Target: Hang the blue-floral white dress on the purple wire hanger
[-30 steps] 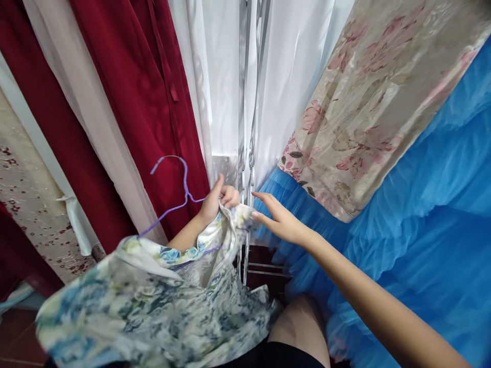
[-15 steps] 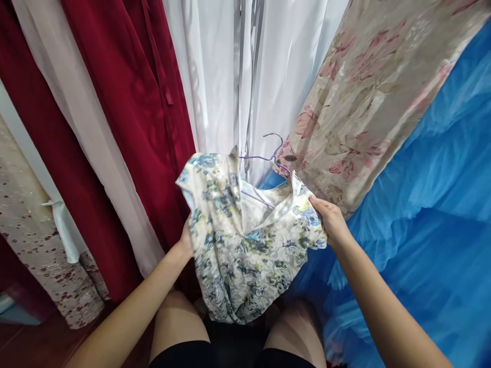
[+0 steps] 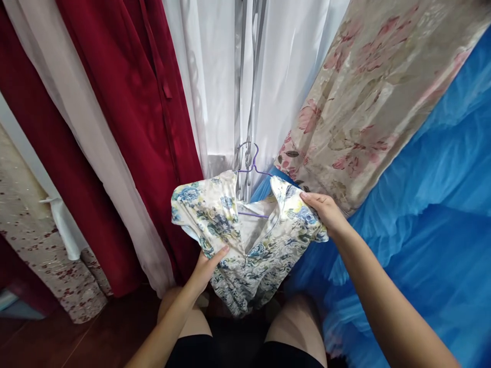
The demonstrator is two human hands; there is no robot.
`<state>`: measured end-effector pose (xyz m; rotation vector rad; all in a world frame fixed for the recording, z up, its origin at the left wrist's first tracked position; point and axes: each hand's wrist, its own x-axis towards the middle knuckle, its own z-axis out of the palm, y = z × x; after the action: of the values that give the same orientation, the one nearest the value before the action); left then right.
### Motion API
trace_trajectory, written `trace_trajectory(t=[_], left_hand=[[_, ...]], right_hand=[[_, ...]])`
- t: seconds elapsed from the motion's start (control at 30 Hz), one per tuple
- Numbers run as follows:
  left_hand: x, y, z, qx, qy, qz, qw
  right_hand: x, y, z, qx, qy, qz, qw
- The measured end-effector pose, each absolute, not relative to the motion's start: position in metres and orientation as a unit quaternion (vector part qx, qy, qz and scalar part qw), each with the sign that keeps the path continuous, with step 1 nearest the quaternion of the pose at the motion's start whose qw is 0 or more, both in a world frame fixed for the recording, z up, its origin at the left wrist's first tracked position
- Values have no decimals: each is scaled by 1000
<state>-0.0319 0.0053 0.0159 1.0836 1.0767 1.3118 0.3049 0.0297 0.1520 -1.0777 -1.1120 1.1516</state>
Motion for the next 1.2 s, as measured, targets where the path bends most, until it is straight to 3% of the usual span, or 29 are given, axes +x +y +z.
trace_trajectory(t=[0.27, 0.53, 0.6, 0.7, 0.77, 0.83, 0.9, 0.97, 1.1, 1.2], left_hand=[[-16, 24, 51, 452, 386, 573, 564], [-29, 8, 16, 430, 439, 582, 532], [-31, -5, 2, 435, 442, 567, 543], [-28, -21, -17, 422, 445, 572, 544], [-24, -28, -27, 403, 459, 585, 533], [-20, -33, -32, 392, 468, 590, 528], [-17, -36, -32, 398, 469, 588, 525], [-16, -39, -28, 416, 467, 584, 517], [-23, -43, -24, 443, 495, 574, 479], [-29, -44, -28, 433, 550, 657, 280]], right_hand=[[306, 39, 173, -479, -453, 418, 626], [299, 39, 161, -477, -562, 462, 494], [302, 33, 145, -517, -578, 346, 528], [289, 15, 111, -572, -506, 24, 645], [264, 0, 84, -573, -431, -77, 692], [230, -16, 56, -568, -459, 37, 682], [194, -27, 32, -533, -585, 265, 551], [166, -34, 15, -496, -616, 383, 477], [143, -41, 3, -463, -567, 434, 525], [148, -52, 0, -456, -517, 473, 549]])
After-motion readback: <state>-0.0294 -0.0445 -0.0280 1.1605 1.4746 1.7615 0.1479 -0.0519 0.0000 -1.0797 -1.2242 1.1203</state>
